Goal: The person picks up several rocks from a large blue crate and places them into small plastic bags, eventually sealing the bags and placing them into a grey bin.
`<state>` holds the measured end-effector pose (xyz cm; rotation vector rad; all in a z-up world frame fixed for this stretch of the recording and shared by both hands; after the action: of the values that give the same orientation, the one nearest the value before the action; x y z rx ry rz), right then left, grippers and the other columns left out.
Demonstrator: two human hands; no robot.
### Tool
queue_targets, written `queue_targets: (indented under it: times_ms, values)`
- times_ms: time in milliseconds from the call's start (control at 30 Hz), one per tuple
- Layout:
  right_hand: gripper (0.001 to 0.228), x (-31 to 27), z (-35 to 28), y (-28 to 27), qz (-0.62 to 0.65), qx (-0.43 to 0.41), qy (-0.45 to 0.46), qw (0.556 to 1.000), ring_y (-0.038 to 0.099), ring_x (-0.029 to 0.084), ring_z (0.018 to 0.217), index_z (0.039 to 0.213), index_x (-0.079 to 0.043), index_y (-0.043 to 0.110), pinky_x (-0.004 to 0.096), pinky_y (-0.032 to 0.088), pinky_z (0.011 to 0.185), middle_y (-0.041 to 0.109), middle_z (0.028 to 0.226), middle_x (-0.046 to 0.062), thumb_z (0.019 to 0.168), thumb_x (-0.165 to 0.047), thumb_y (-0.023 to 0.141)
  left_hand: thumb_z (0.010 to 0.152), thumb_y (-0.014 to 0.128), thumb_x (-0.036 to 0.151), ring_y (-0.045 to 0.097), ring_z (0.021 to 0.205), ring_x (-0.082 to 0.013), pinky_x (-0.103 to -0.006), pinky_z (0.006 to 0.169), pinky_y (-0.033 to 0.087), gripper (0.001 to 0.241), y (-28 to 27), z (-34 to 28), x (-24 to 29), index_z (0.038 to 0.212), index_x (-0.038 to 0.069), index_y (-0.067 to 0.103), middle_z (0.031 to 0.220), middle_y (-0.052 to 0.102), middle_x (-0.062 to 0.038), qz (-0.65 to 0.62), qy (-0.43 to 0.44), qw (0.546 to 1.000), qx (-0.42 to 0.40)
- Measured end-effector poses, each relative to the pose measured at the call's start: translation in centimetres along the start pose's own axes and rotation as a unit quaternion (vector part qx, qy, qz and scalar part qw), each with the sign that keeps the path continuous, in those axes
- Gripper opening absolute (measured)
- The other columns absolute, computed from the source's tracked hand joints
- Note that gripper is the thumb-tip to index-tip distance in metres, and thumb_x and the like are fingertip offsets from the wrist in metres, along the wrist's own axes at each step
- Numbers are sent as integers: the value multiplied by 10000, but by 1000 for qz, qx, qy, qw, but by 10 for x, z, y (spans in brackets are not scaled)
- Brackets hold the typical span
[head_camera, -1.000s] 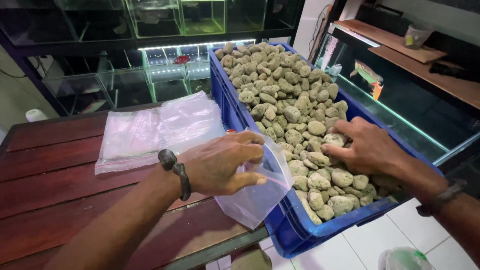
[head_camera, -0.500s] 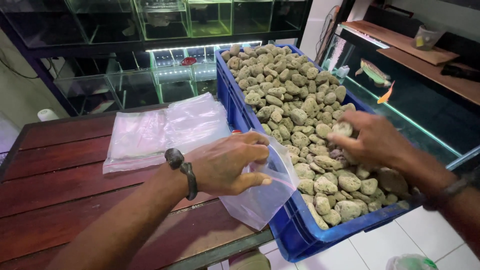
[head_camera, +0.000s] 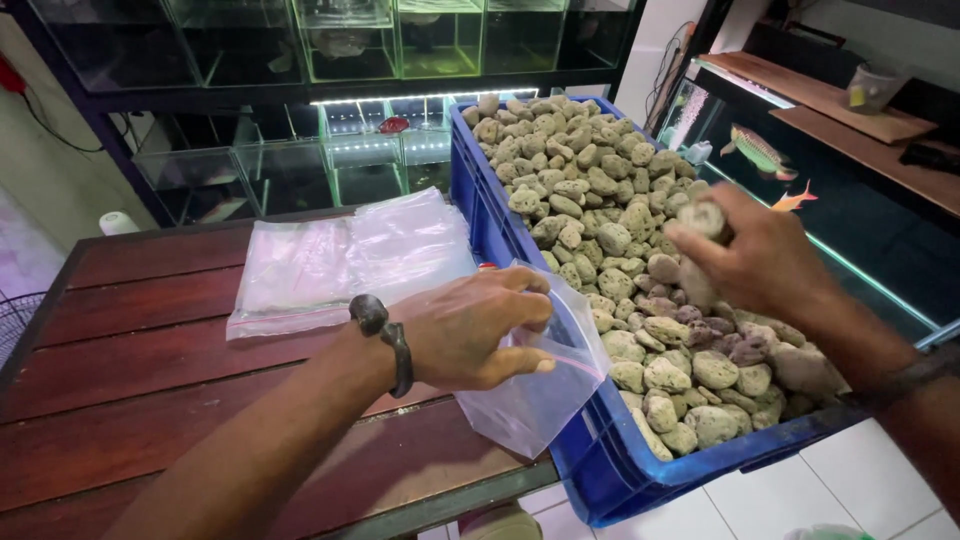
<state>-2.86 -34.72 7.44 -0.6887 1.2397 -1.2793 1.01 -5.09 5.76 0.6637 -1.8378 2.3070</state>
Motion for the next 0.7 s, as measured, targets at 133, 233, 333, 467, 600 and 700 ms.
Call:
queue_targets:
  times_ms: [133, 233, 333, 467, 600, 700]
  values:
    - [292, -93, -18, -12, 295, -12, 36, 955, 688, 260, 778, 1173, -62, 605, 364, 593, 613, 645, 987, 121, 993, -292, 618, 951, 674, 375, 632, 1067, -316, -477, 811, 519, 285, 3, 5, -1, 844, 123, 596, 1180, 647, -168, -1, 20, 1000, 10]
    - [155, -124, -17, 21, 410, -84, 16, 908, 629, 235, 591, 1121, -55, 576, 343, 523, 418, 614, 864, 118, 1023, -174, 590, 956, 685, 334, 570, 760, -275, -447, 690, 478, 281, 1, 1, -2, 816, 114, 581, 923, 580, -89, 4, 54, 997, 52]
    - [207, -134, -16, 51, 499, -100, 44, 860, 618, 152, 516, 1052, -44, 661, 274, 481, 268, 680, 751, 131, 925, -192, 729, 890, 726, 299, 667, 908, -398, -447, 824, 547, 171, 2, -9, -10, 833, 178, 619, 979, 589, -110, -36, 28, 996, 77]
    - [219, -151, -26, 47, 470, -142, 125, 862, 607, 221, 502, 1017, -45, 678, 335, 476, 288, 664, 686, 190, 904, -227, 722, 857, 761, 267, 667, 885, -393, -442, 810, 550, 142, 4, -14, -18, 805, 186, 655, 966, 571, -117, -78, 8, 992, 103]
    - [257, -167, -33, 44, 439, -171, 172, 865, 651, 268, 609, 1060, -82, 672, 427, 551, 412, 676, 762, 200, 904, -285, 693, 850, 789, 235, 656, 819, -399, -441, 774, 547, 139, 1, -17, -16, 805, 169, 675, 900, 546, -114, -103, -1, 987, 124]
    - [272, -182, -40, 36, 441, -170, 178, 863, 644, 298, 663, 1070, -69, 663, 450, 528, 417, 660, 802, 223, 911, -289, 689, 851, 795, 258, 665, 867, -401, -428, 785, 549, 173, -1, -22, -22, 798, 159, 663, 847, 560, -123, -101, -14, 987, 121]
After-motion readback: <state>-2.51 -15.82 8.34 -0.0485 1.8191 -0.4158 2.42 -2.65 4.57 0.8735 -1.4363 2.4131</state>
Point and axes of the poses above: each hand's wrist, its own z-axis towards the middle knuckle, its own y-axis out of the palm, x = y × z, the point moved 3 cm from there along z, towards the middle knuckle
